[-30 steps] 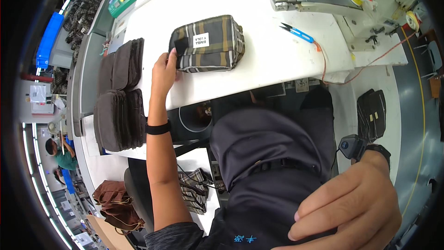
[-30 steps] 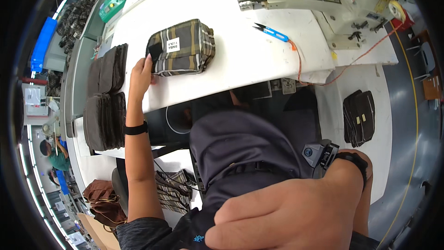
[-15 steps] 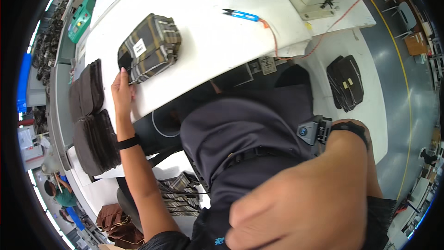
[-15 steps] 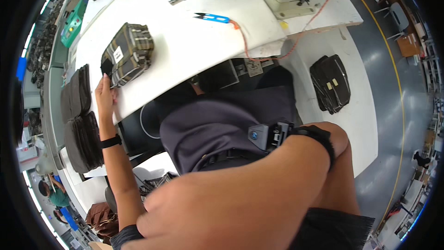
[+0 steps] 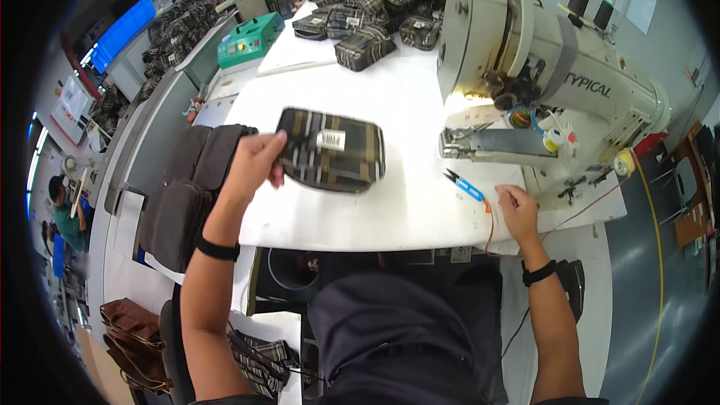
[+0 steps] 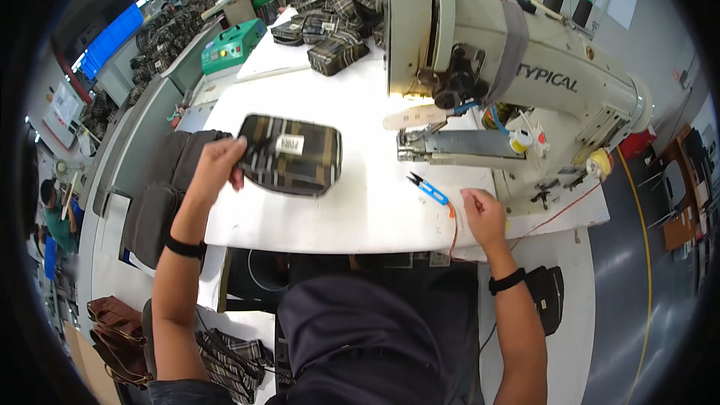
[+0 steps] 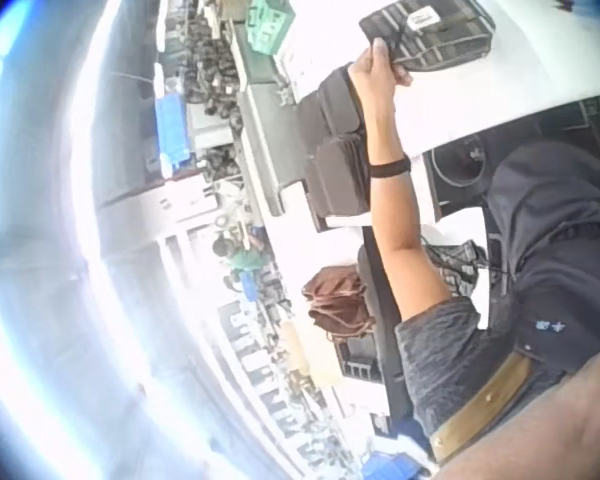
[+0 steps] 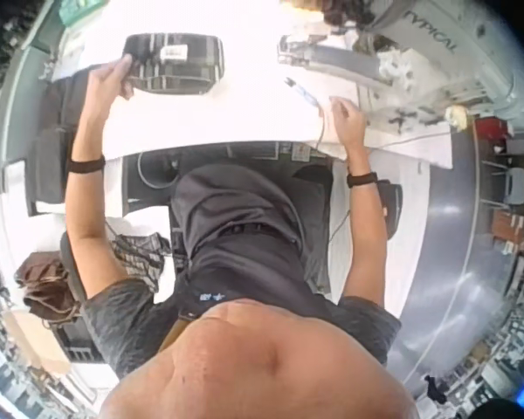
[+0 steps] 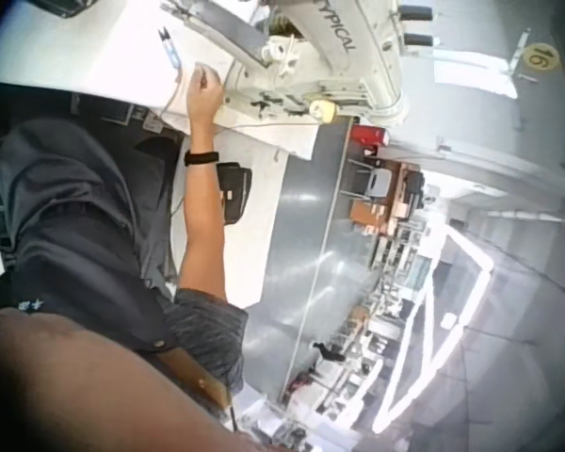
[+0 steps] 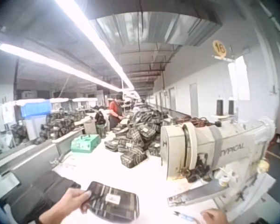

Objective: The recorder is sewing the lining or inner components of a plaid fabric bag using an industrial sewing machine.

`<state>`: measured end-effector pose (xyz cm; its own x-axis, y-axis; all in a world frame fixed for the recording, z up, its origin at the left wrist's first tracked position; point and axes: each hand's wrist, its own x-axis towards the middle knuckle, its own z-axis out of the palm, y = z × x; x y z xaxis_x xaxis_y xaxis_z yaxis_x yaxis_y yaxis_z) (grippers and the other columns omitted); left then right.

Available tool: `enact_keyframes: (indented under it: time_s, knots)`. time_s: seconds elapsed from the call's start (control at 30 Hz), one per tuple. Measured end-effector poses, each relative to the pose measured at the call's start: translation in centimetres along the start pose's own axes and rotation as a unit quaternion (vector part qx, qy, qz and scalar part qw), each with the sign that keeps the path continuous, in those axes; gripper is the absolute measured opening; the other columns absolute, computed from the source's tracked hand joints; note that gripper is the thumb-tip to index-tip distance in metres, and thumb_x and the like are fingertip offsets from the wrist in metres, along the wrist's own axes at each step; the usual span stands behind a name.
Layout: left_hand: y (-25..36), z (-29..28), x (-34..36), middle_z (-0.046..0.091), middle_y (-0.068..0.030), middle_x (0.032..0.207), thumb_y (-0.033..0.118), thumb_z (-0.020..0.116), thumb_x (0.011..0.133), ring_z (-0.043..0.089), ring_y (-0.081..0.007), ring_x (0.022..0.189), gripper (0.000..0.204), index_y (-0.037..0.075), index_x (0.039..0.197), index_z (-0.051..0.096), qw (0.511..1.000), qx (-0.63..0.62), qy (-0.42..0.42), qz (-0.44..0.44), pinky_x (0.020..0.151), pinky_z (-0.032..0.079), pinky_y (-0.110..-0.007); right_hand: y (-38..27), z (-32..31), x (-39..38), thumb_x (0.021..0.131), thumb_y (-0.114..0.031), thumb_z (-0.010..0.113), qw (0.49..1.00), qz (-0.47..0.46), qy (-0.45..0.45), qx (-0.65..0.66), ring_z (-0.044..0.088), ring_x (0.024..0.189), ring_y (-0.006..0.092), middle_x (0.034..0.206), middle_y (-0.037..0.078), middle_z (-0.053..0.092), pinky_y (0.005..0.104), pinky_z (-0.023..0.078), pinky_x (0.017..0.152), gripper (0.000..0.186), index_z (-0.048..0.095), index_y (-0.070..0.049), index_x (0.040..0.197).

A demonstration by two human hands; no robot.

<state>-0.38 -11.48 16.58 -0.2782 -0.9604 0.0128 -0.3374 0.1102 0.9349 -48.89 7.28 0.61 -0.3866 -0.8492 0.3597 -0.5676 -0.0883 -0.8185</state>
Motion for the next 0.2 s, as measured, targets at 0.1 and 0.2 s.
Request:
enact_keyframes:
  time_s: [0.1, 0.2]
  knots:
    - [3.6, -0.8, 8.4, 0.065, -0.0058, 0.068, 0.03, 0.062, 0.11, 0.069, -0.0197, 0.057, 0.035, 0.001, 0.092, 0.067, 0.985, -0.137, 0.085, 0.067, 0.055, 0.059, -0.029, 1.0, 1.0, 0.9, 0.101, -0.009, 0.068, 0.998, -0.05, 0.011, -0.041, 0.061, 0.068, 0.0087, 0.086, 0.008, 0.074, 0.0258, 0.049, 0.063, 0.014, 0.078, 0.0, 0.107]
    - [9.5, 0.4, 16.9, 0.073, -0.0237, 0.116, 0.028, 0.062, 0.109, 0.077, -0.0289, 0.104, 0.061, -0.006, 0.156, 0.041, 0.945, -0.265, 0.061, 0.184, 0.088, 0.065, -0.036, 1.8, 0.6, 1.3, 0.1, -0.015, 0.072, 0.999, -0.009, -0.007, -0.033, 0.065, 0.079, 0.0077, 0.091, 0.005, 0.076, 0.0236, 0.05, 0.072, 0.019, 0.079, 0.001, 0.108]
